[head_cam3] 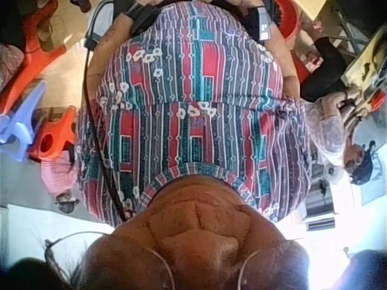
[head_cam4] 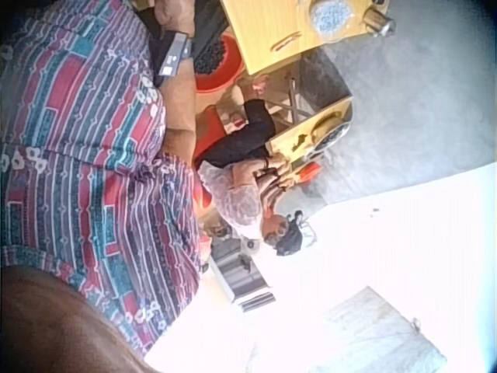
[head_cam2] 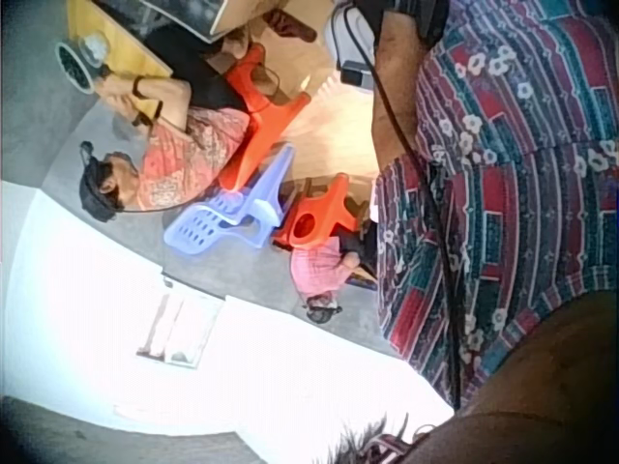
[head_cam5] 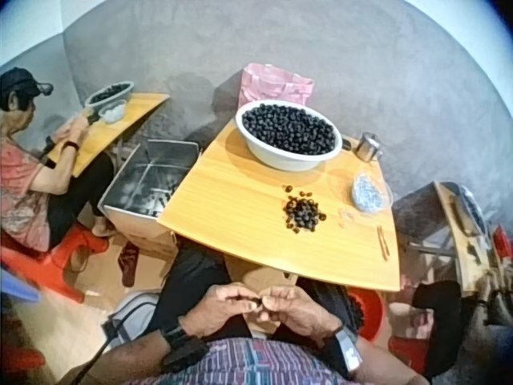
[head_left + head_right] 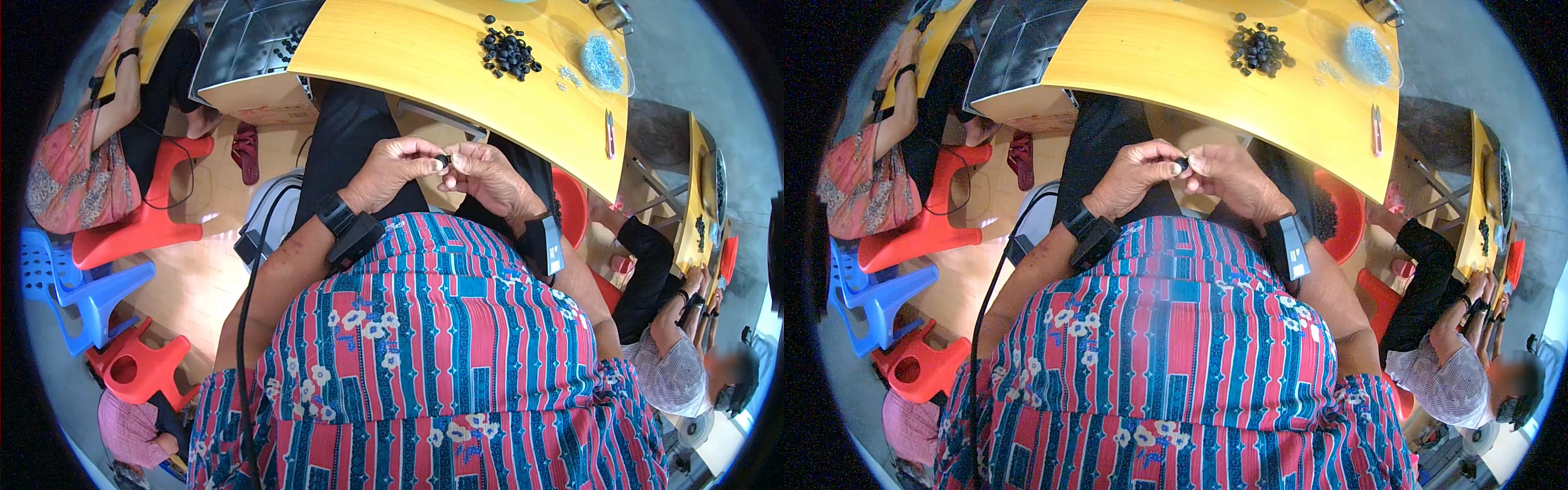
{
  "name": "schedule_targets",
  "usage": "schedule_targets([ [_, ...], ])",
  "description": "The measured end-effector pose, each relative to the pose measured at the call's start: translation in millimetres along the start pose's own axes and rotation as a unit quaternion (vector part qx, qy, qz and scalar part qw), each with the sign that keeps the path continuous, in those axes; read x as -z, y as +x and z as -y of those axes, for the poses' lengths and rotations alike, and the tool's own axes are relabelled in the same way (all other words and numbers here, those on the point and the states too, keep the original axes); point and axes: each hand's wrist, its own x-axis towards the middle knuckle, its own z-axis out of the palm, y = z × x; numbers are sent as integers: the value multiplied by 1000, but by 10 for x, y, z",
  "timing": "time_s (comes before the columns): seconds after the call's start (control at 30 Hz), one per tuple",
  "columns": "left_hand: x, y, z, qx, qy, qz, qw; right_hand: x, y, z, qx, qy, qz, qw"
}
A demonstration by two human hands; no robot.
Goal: Inspecting and sorting small black plastic or rubber components at a work table.
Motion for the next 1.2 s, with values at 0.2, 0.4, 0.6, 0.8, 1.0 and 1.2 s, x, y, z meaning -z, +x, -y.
schedule_targets([
  [0.2, -5, 5, -17, -12, 8, 6, 1000, -10, -22, -2, -28, 32, 38, 998],
  [0.4, -33, 10, -34, -18, 34, 1, 999, -3, -25, -19, -16, 49, 54, 997],
  [0.6, -31, 18, -28, -37, 71, -8, 997, 56, 7, 12, -11, -20, 34, 999],
  [0.8, -6, 21, -17, -58, 100, -6, 993, 74, 11, 16, -25, -28, 36, 999],
  [1.0, -20, 32, -36, -61, 112, -4, 992, 40, -18, 24, -31, 2, 46, 998],
  [1.2, -9, 37, -15, -47, 86, 2, 995, 51, -14, -11, -11, 11, 49, 999],
])
